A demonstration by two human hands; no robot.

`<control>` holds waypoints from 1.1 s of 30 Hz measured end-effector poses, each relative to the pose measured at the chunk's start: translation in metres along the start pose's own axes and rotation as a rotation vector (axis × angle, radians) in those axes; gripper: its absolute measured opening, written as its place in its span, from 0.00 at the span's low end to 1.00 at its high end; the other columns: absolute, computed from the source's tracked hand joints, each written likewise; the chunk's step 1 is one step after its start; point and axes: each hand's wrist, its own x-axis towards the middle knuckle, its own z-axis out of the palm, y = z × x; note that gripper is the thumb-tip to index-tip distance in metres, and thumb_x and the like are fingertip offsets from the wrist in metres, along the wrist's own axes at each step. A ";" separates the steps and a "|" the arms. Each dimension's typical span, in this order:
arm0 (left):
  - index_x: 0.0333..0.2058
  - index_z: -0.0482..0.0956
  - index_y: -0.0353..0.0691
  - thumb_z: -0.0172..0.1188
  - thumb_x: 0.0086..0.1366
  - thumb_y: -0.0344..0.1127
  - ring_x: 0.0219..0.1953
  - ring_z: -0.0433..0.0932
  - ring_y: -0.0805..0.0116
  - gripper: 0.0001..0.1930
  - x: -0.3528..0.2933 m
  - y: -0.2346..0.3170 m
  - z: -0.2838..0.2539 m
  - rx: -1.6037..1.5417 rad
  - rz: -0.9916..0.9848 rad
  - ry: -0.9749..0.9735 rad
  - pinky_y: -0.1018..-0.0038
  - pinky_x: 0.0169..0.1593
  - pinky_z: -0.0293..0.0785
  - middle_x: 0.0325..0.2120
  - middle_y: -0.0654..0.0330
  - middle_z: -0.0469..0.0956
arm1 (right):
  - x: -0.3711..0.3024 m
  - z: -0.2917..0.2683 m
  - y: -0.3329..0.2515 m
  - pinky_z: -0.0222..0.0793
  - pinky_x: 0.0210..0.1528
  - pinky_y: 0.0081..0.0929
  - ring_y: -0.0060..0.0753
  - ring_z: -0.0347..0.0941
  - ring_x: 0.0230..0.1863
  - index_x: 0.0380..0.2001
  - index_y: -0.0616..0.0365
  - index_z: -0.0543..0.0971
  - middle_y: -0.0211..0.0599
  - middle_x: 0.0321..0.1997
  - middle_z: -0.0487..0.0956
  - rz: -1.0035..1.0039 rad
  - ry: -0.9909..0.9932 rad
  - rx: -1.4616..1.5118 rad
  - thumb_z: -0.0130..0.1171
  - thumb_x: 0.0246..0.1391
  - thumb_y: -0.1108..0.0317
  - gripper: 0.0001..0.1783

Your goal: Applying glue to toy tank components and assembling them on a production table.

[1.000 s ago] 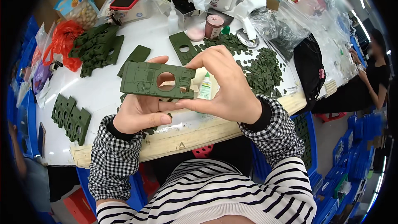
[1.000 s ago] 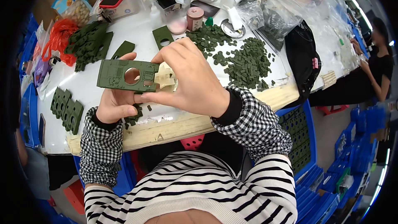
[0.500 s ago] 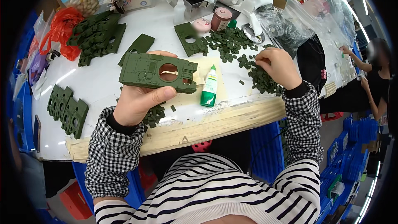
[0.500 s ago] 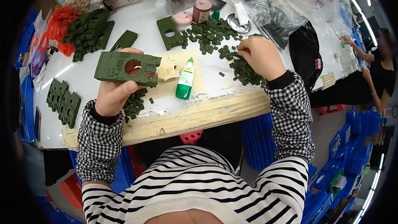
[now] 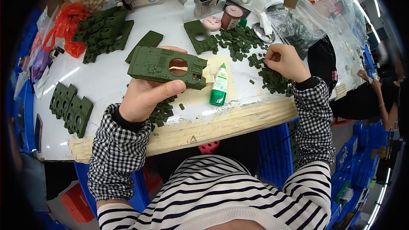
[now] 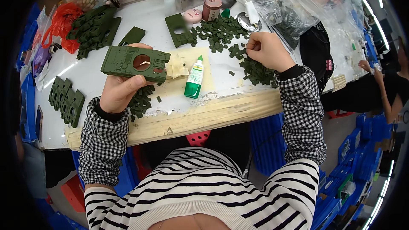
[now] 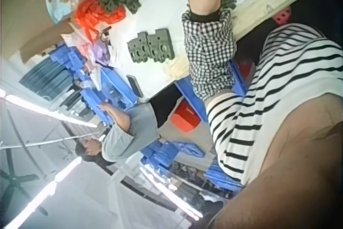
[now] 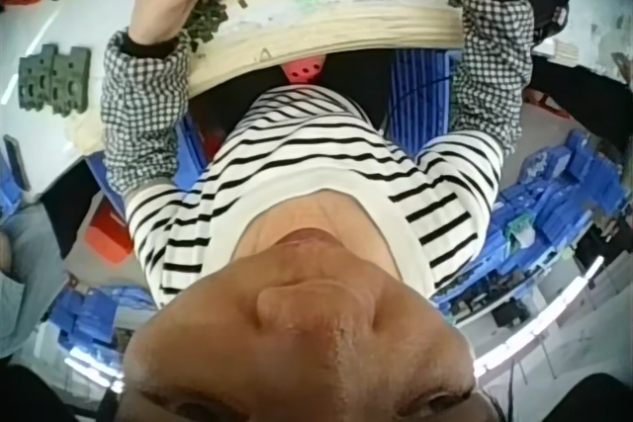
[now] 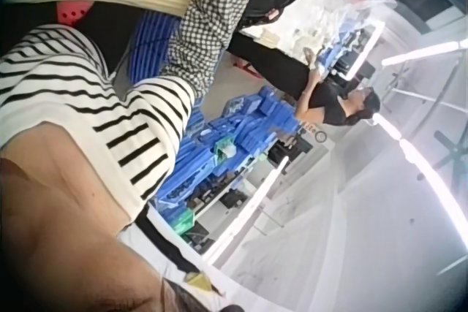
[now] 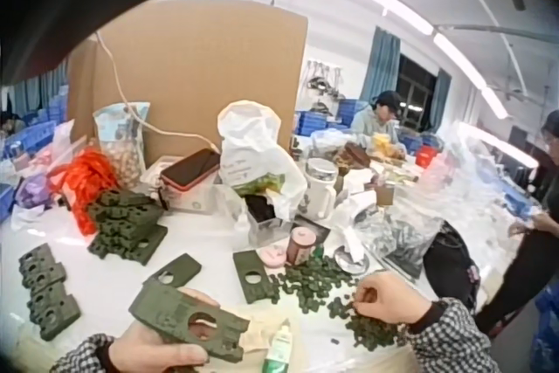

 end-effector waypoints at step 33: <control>0.58 0.59 0.34 0.62 0.56 0.26 0.55 0.70 0.58 0.32 0.009 0.004 -0.006 -0.014 -0.043 0.107 0.62 0.55 0.73 0.53 0.48 0.68 | 0.031 0.056 -0.125 0.65 0.48 0.28 0.30 0.73 0.42 0.26 0.60 0.80 0.39 0.41 0.78 -0.456 0.104 0.601 0.64 0.45 0.73 0.04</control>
